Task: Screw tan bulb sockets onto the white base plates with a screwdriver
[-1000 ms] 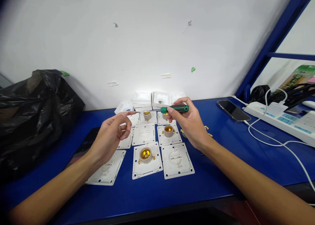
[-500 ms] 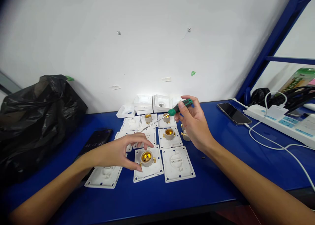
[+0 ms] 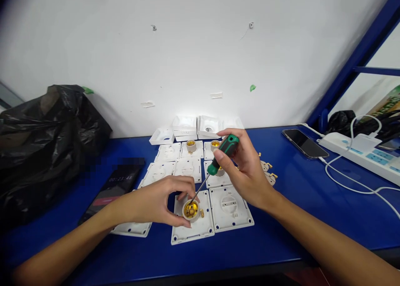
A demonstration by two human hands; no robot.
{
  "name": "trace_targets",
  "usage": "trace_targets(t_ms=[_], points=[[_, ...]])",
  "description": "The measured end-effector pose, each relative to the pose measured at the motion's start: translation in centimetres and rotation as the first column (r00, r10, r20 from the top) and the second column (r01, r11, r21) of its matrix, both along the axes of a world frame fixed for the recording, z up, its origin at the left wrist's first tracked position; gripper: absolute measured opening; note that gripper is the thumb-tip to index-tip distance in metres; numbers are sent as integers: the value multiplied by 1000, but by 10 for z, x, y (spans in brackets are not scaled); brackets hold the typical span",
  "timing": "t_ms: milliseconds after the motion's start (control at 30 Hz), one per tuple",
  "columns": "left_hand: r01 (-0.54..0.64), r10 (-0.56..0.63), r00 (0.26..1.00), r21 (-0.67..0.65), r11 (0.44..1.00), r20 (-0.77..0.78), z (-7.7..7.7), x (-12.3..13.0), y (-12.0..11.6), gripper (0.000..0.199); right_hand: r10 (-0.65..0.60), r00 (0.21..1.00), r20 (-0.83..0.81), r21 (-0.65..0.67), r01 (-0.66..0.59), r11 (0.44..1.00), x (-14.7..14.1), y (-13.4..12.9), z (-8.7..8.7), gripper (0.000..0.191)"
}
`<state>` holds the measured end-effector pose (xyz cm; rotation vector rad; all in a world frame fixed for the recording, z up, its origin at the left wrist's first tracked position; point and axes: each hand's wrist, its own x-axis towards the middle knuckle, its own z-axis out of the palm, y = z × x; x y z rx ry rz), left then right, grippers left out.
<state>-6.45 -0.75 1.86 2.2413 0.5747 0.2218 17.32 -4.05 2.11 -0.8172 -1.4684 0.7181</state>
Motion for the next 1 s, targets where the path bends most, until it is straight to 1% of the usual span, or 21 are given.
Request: trace_targets(t_ms=[200,333,500,633,867,1000], points=[[-7,7,1000,6,1000,18,0,1,-2,33,8,994,106,104,-19,994,0,-5,-8,30],[1,-1,1000,1,1000,5,0,1,-2,33,-10,988,156,162,-16,987,0,-6,-10,33],[3,-3,1000,4,1000,10,0,2,-2,34,-54,968,246,284,-19,959,2,-8,-13,42],[6,-6,1000,-12,1000,14,1,2,-2,34,-67,940,334,366,-64,929,4,-10,-15,50],[-1,2,1000,-16,1000,24,1,2,-3,33,-48,918,394,358,-105,928,4,-12,-15,50],[14,-14,1000,-7,1000,1,1,2,-1,32,-6,906,423,316,-142,938,2,-12,-10,55]])
